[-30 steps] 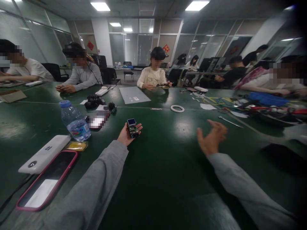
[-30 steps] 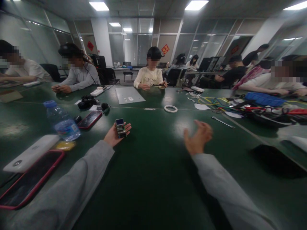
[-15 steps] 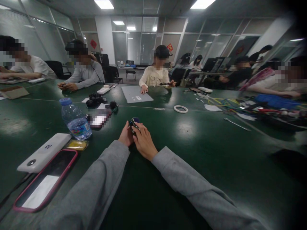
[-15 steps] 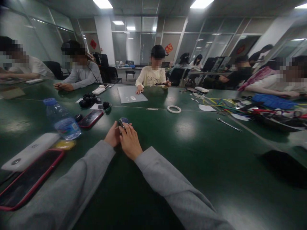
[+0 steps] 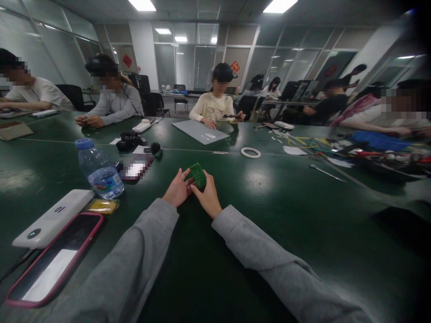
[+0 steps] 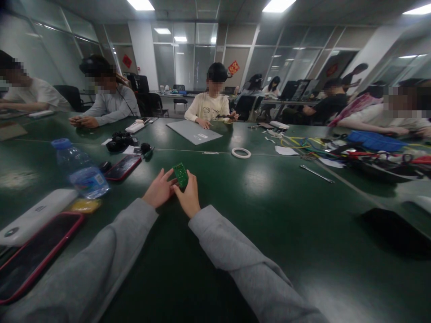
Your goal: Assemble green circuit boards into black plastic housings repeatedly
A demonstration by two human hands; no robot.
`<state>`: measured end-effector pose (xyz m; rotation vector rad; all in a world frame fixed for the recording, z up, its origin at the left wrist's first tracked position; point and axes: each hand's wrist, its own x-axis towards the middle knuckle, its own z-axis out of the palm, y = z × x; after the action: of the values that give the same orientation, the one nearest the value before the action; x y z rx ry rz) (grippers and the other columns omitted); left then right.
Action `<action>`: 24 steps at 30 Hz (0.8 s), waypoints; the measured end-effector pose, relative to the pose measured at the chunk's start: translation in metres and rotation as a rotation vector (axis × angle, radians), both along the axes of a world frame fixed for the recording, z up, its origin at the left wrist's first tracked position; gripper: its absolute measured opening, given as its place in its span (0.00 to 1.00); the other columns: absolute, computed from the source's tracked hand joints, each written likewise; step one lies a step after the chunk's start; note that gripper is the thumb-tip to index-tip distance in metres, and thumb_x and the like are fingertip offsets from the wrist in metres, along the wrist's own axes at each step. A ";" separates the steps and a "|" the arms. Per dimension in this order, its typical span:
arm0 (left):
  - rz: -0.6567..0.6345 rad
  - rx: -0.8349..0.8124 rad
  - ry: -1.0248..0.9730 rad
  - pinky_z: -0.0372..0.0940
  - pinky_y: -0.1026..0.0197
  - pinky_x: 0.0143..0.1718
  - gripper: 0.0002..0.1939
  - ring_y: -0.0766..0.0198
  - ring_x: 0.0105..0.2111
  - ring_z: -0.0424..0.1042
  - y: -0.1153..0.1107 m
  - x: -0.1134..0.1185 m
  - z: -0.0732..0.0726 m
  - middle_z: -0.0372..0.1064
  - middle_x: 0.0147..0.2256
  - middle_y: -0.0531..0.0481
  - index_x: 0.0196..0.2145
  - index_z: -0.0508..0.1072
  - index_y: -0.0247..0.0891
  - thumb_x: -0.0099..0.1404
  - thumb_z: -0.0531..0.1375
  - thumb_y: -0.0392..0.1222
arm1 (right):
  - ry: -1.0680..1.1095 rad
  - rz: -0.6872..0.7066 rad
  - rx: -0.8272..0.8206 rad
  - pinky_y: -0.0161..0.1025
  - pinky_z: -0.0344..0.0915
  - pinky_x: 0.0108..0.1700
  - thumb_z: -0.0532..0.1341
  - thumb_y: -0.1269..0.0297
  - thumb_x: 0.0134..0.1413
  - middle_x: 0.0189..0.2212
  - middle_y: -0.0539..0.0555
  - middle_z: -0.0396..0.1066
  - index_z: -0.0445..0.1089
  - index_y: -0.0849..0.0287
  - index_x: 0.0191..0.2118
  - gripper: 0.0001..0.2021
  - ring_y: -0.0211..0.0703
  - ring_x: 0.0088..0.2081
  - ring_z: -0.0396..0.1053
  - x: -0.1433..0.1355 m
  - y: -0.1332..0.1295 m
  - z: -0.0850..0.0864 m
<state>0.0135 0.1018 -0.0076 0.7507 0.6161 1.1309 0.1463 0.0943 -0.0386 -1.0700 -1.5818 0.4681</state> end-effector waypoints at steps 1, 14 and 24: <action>-0.022 -0.026 -0.016 0.65 0.56 0.43 0.25 0.59 0.40 0.72 0.000 0.001 -0.001 0.70 0.40 0.45 0.53 0.64 0.43 0.64 0.49 0.59 | 0.032 -0.008 -0.011 0.47 0.55 0.59 0.62 0.69 0.47 0.52 0.60 0.58 0.55 0.62 0.57 0.30 0.48 0.55 0.58 0.001 0.000 0.001; -0.062 -0.054 -0.045 0.60 0.57 0.51 0.25 0.62 0.42 0.70 0.000 0.004 -0.004 0.69 0.45 0.45 0.54 0.65 0.43 0.64 0.52 0.56 | 0.307 0.033 -0.237 0.40 0.63 0.46 0.65 0.58 0.44 0.40 0.54 0.70 0.67 0.61 0.45 0.22 0.44 0.42 0.67 0.012 0.011 -0.001; -0.096 0.023 0.056 0.53 0.50 0.57 0.26 0.54 0.52 0.66 -0.005 0.002 -0.002 0.55 0.60 0.42 0.58 0.62 0.47 0.63 0.54 0.55 | 0.214 0.065 -0.421 0.43 0.62 0.41 0.69 0.56 0.42 0.39 0.58 0.72 0.73 0.59 0.43 0.21 0.44 0.38 0.69 0.109 0.001 0.027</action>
<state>0.0154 0.0967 -0.0099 0.8257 0.6088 1.0336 0.2551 0.0950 -0.0121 -1.2356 -1.3611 0.9589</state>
